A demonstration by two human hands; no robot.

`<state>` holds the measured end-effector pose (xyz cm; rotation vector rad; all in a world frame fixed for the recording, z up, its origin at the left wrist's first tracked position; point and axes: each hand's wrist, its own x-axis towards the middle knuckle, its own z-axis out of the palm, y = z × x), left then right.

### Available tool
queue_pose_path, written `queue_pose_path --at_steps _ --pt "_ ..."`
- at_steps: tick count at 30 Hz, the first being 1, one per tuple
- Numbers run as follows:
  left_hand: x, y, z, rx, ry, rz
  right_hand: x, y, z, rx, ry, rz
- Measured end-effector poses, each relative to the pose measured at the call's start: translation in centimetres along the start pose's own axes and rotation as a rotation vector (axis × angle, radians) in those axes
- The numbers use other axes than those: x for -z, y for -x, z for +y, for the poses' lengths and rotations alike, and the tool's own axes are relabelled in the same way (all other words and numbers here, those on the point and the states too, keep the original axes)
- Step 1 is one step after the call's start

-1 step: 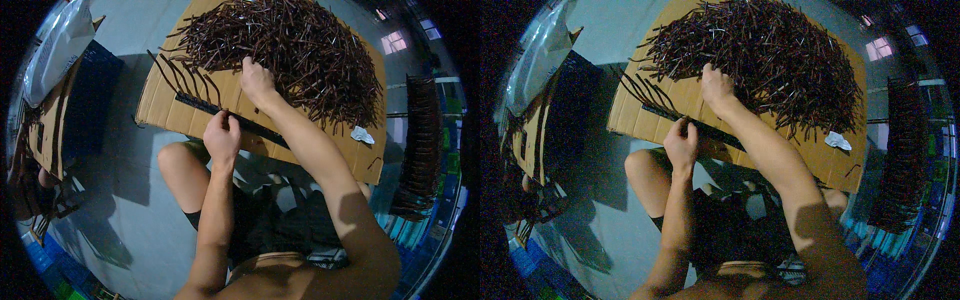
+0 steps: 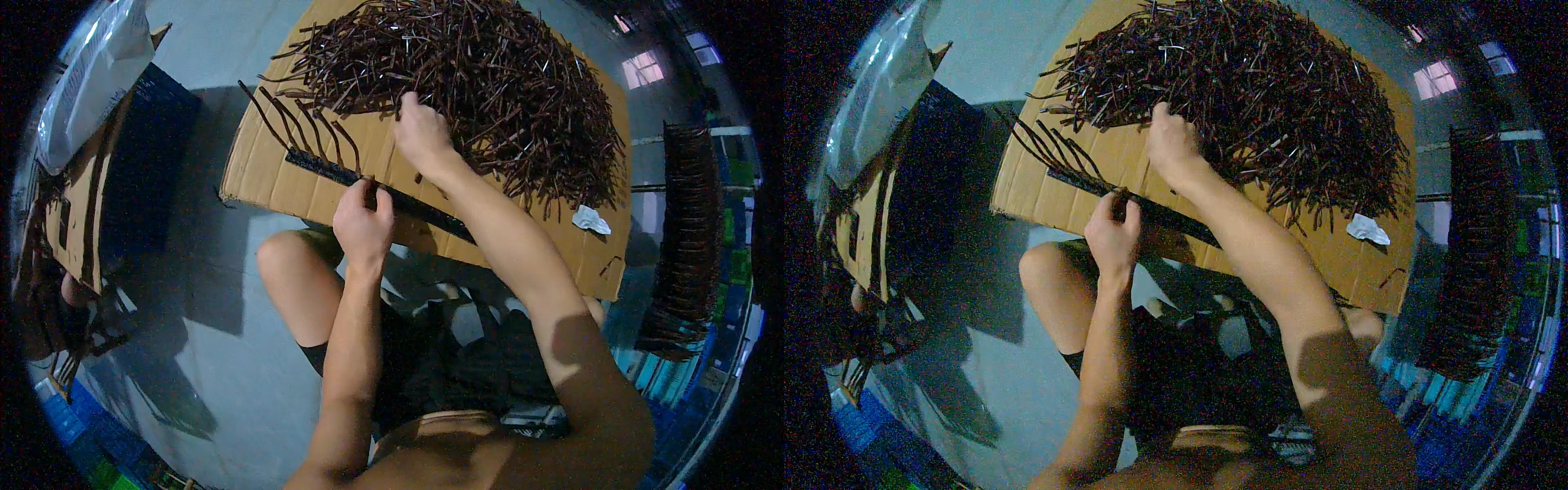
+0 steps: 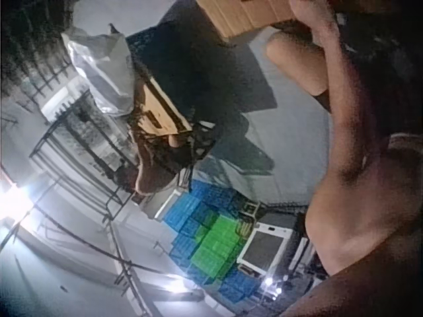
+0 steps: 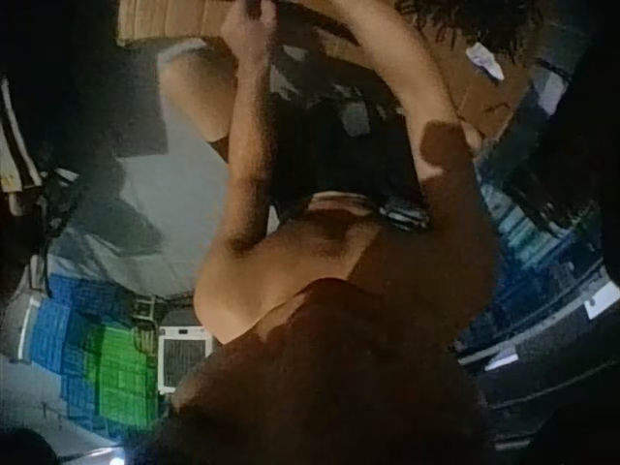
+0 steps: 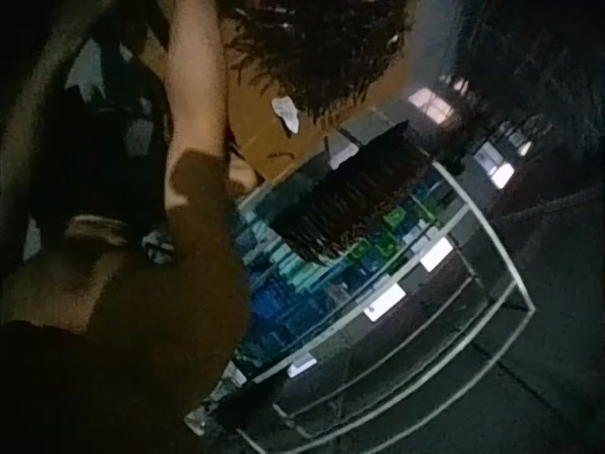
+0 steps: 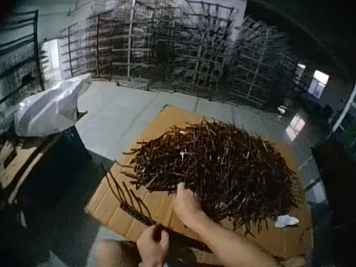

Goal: The person sits on the floor and repeatedly picks up small dark hooks from a pile on a cardboard sheet, then inserts them into slots on a long black strip. Completed strips are placed on a nearby metal rack. The person continues this process throughout the clip.

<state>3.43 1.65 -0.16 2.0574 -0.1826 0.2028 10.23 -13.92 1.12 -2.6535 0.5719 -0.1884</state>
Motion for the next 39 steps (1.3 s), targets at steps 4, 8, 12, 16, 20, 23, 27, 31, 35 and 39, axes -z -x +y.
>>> queue_pose_path --at_steps 4,8,12,16,20,23,27,31,35,39 --pt "-0.1 0.2 -0.1 0.032 -0.018 -0.031 1.9 2.5 2.4 -0.099 -0.101 0.030" --pt "0.2 0.3 0.1 0.130 -0.018 -0.030 5.8 5.0 2.1 -0.470 -0.870 -0.506" --pt "-0.2 0.2 -0.8 0.025 -0.055 0.004 5.0 6.4 0.5 -0.378 -1.106 -0.521" --pt "-0.2 0.1 -1.1 -0.058 -0.105 -0.001 1.6 8.4 -1.4 -0.038 -0.942 -0.129" --pt "-0.4 0.1 -0.9 -0.058 -0.067 0.023 1.3 9.3 -1.7 0.019 -0.839 -0.062" --pt "-0.3 0.1 -0.9 -0.037 -0.076 0.024 2.1 9.5 -2.1 0.068 -0.702 -0.083" --pt "-0.2 0.2 -1.1 -0.067 -0.109 -0.055 1.7 9.5 -1.9 0.352 -0.591 0.043" --pt "0.0 0.1 -1.4 -0.026 -0.106 0.022 3.9 8.3 -1.9 0.222 -0.462 -0.266" --pt "0.5 -0.5 -0.4 0.203 -0.095 -0.034 5.1 6.6 3.6 0.127 -0.357 -0.041" --pt "0.6 0.2 0.7 0.102 -0.009 -0.072 4.5 5.6 5.7 0.016 0.057 -0.227"
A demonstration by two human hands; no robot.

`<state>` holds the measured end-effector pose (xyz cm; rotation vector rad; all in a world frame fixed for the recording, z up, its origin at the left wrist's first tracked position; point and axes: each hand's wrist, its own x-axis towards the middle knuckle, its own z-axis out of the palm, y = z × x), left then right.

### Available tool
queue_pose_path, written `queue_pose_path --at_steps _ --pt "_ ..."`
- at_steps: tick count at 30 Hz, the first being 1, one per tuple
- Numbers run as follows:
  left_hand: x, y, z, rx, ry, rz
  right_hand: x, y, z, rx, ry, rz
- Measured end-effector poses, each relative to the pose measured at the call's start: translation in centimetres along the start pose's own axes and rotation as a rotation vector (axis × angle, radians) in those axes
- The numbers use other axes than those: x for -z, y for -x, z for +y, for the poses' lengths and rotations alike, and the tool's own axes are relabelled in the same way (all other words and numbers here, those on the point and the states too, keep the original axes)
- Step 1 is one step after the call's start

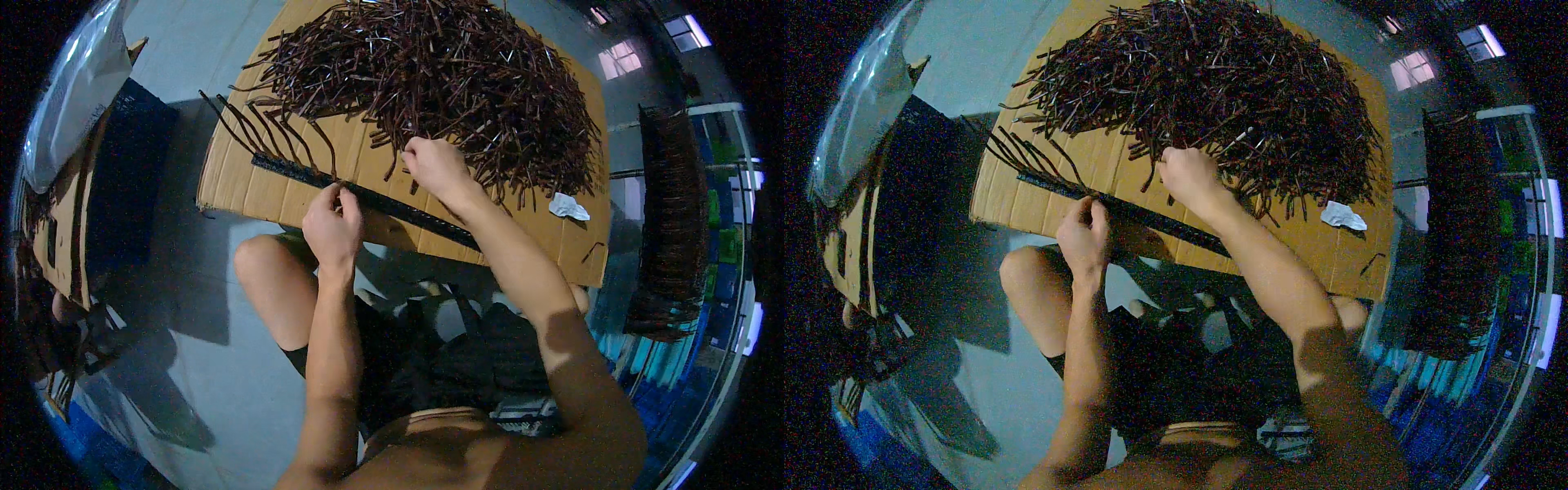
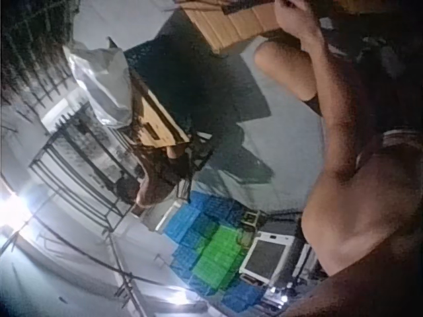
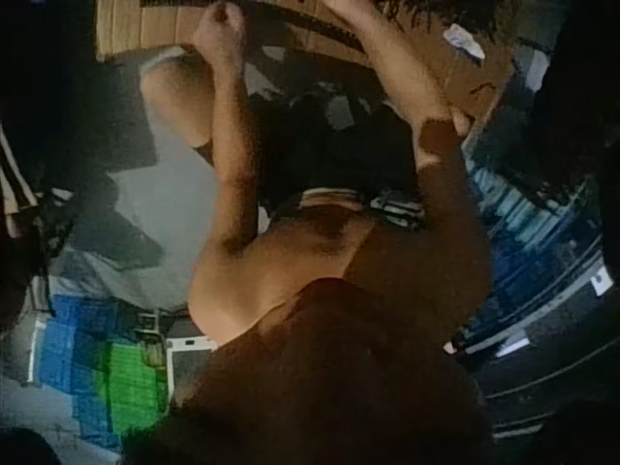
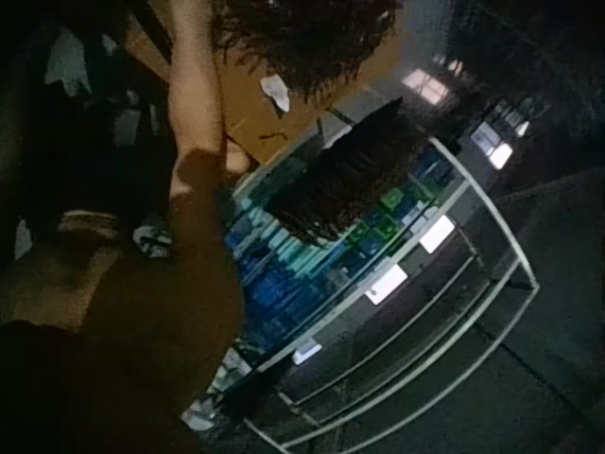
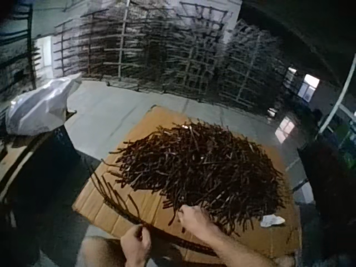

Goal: The person sits on the floor and repeatedly picks up small dark hooks from a pile on a cardboard sheet, then inserts them into slots on a long black strip. Completed strips are placed on a nearby metal rack. The person continues this process throughout the clip.

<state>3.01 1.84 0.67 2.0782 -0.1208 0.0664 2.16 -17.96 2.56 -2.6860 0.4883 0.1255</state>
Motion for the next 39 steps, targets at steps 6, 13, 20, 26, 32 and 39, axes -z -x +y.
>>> queue_pose_path --at_steps 6,13,20,26,32,39 --pt "-0.7 0.0 -1.0 -0.073 -0.054 -0.053 1.1 -2.2 -2.0 -0.104 0.238 -0.200" --pt "-0.4 0.1 -0.5 -0.043 -0.021 -0.044 2.5 -0.5 -0.9 -0.511 -1.318 -0.687" --pt "-0.7 0.1 -1.2 -0.237 -0.112 0.060 0.9 1.4 -5.1 -0.249 -1.200 -0.217" --pt "-0.8 0.0 -1.3 -0.268 -0.147 0.057 -2.7 2.7 -6.1 0.102 -1.038 0.099" --pt "-0.9 0.0 -1.3 -0.266 -0.165 0.053 -3.6 3.2 -5.9 0.106 -0.991 0.133" --pt "-1.0 0.0 -1.0 -0.257 -0.127 0.059 -3.2 3.7 -6.2 0.200 -0.828 0.222"
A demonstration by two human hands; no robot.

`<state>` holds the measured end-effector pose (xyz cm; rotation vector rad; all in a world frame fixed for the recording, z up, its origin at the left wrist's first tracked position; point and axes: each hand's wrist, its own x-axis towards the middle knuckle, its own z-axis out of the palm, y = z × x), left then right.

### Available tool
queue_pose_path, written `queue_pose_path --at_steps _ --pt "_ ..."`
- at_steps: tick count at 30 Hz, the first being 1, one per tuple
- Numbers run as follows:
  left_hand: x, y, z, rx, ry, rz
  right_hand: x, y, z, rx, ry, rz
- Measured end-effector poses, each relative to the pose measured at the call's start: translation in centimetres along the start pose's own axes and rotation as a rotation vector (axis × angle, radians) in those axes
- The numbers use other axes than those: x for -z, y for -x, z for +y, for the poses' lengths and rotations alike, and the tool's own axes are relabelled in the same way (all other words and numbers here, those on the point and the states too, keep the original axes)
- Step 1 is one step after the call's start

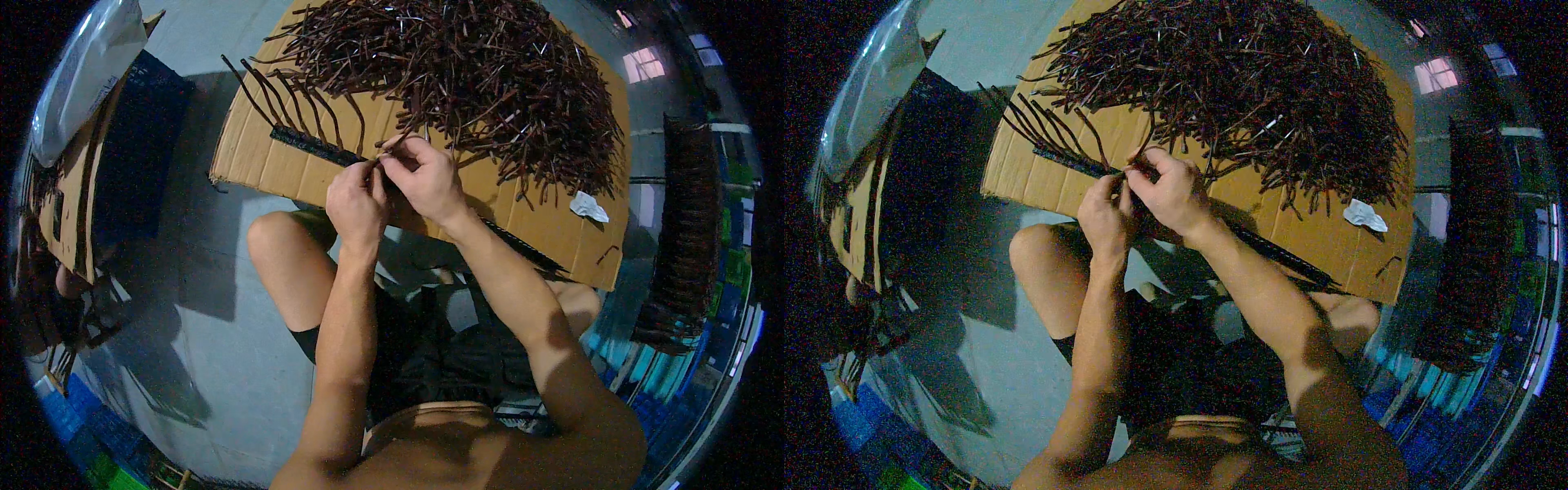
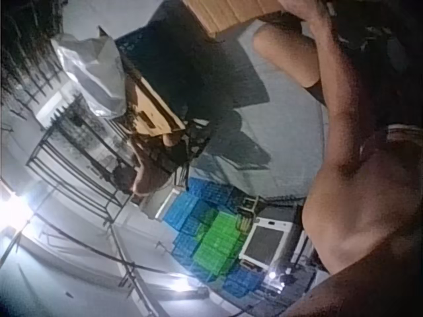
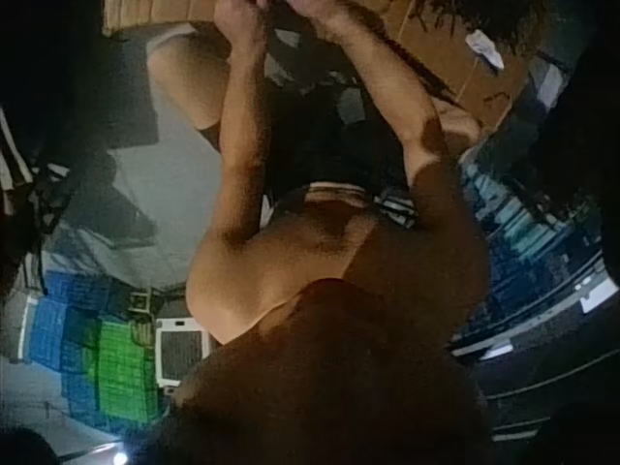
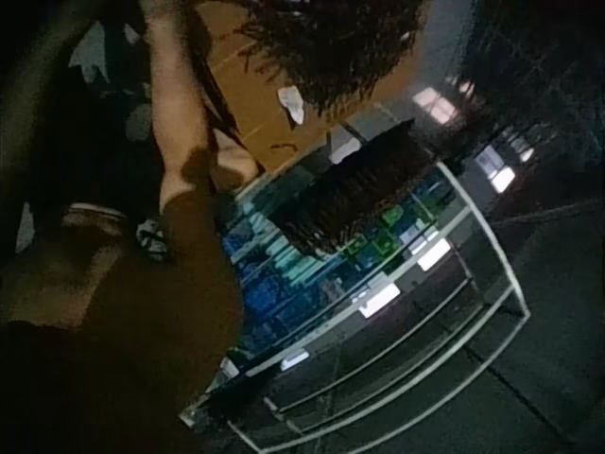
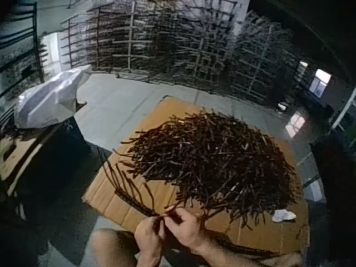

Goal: The person sits on the floor and repeatedly picks up small dark hooks from a pile on a cardboard sheet, then inserts them into slots on a long black strip. Completed strips are placed on a nearby metal rack. The person continues this process throughout the clip.

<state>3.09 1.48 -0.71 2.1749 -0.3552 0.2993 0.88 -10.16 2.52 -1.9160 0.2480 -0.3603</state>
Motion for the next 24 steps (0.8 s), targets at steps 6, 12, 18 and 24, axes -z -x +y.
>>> queue_pose_path --at_steps 6,12,18,24 --pt "0.2 0.3 -0.4 0.057 0.035 -0.071 0.5 -0.3 -2.3 0.238 0.326 -0.166" --pt "0.4 -0.2 -0.4 0.135 -0.020 0.016 4.0 -6.4 1.4 0.118 0.345 -0.370" --pt "0.5 0.2 0.1 0.181 0.142 -0.026 5.3 -7.5 3.9 0.448 1.013 -0.085" --pt "0.1 0.5 -0.1 0.073 0.045 -0.068 4.4 -5.4 4.5 0.386 0.829 -0.025"
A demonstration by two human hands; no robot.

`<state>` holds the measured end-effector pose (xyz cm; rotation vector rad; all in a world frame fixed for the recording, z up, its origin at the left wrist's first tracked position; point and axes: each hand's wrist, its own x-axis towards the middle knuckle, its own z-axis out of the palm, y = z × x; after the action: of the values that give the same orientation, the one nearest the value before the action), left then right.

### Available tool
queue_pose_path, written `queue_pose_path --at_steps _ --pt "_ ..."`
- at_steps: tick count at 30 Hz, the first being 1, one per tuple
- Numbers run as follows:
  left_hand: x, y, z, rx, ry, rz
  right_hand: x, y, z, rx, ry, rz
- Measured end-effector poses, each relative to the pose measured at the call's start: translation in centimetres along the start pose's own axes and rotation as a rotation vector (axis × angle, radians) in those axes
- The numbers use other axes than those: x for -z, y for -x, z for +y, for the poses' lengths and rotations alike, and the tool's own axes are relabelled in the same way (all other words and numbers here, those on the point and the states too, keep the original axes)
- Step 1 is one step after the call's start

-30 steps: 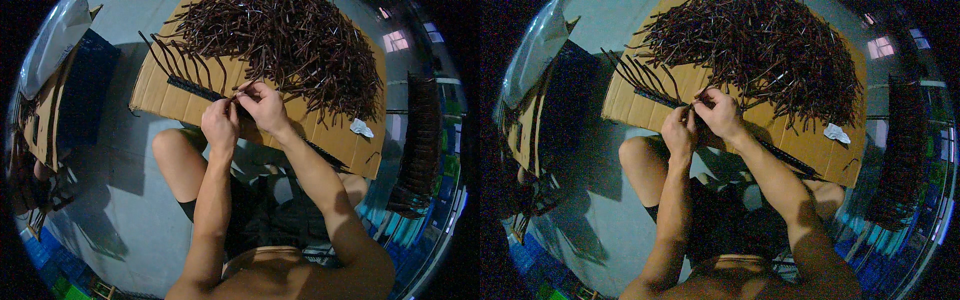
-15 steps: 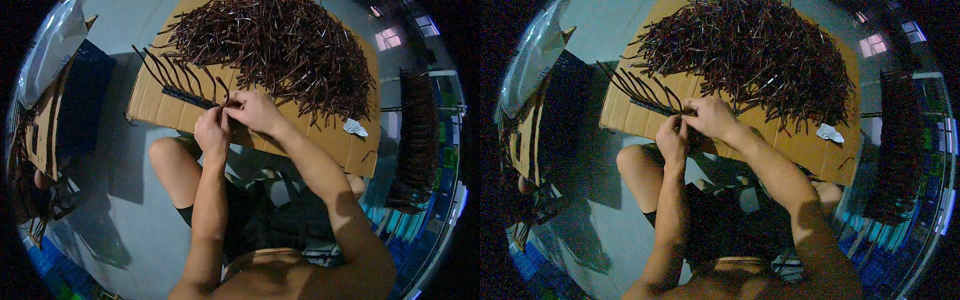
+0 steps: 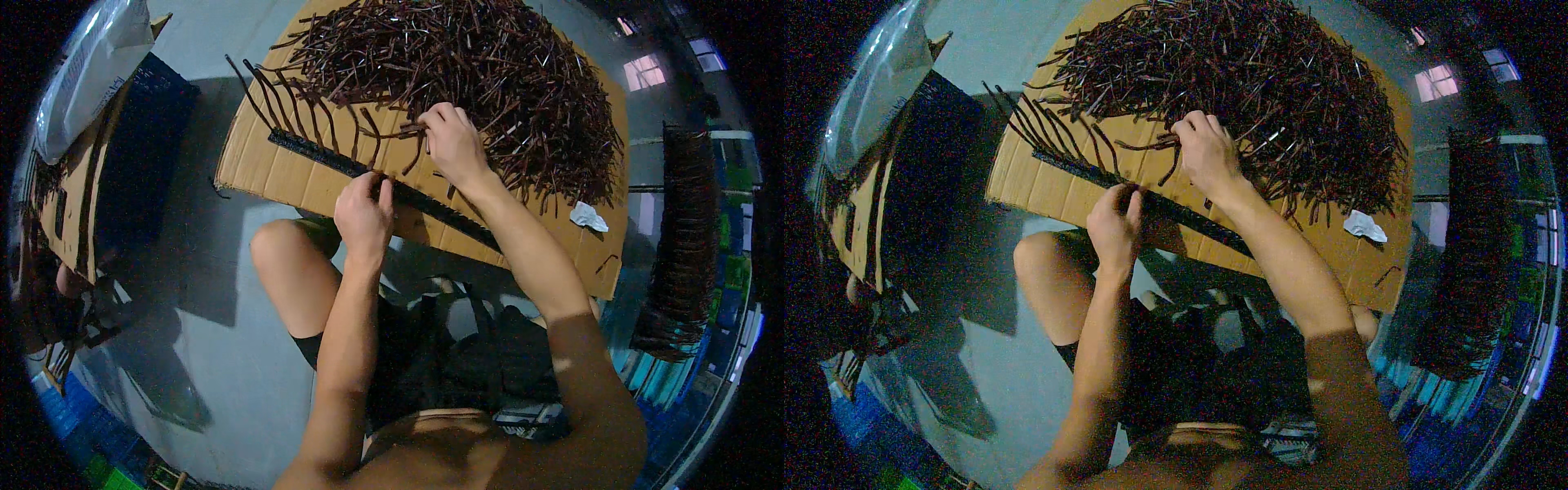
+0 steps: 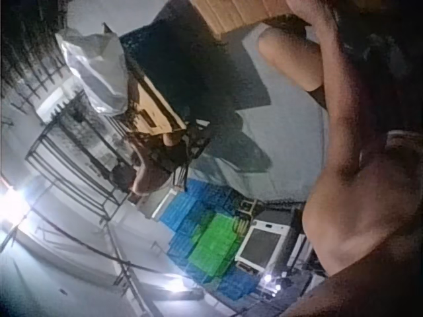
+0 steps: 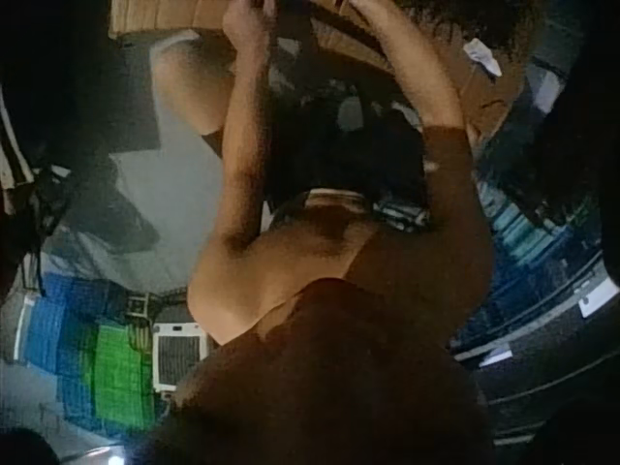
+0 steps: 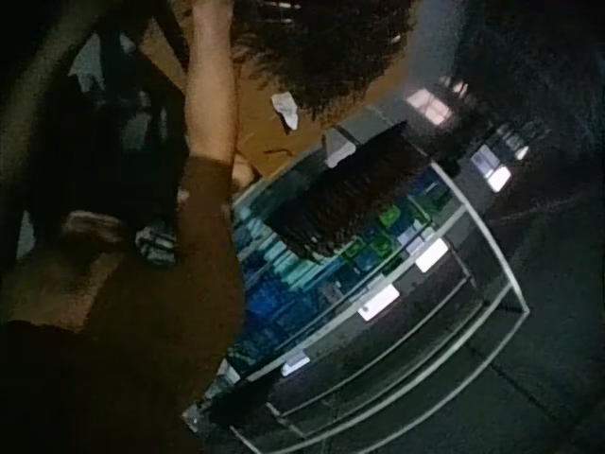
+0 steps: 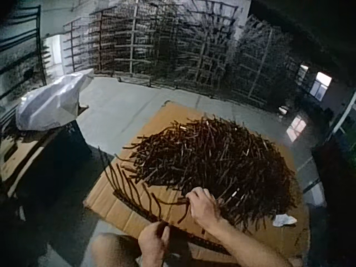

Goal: The person sits on the floor and repeatedly picks up small dark hooks from a pile on a cardboard sheet, then inserts them into slots on a long black strip. Completed strips are placed on a nearby metal rack. The person continues this process throughout the clip.

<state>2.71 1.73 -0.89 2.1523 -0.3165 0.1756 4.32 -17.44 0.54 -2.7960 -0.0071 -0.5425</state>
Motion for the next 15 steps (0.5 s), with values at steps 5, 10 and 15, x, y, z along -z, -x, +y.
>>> queue_pose_path --at_steps 5,10,15 --pt "-0.3 -0.1 0.6 0.071 0.073 0.010 -0.5 -0.2 0.2 0.056 0.150 -0.114" --pt "-0.4 -0.3 0.5 0.057 0.028 0.036 1.0 -0.6 -0.8 -0.130 -0.262 -0.033" --pt "-0.7 -0.2 -0.1 -0.001 0.020 0.064 1.5 1.4 -4.7 -0.441 -1.005 -0.064"
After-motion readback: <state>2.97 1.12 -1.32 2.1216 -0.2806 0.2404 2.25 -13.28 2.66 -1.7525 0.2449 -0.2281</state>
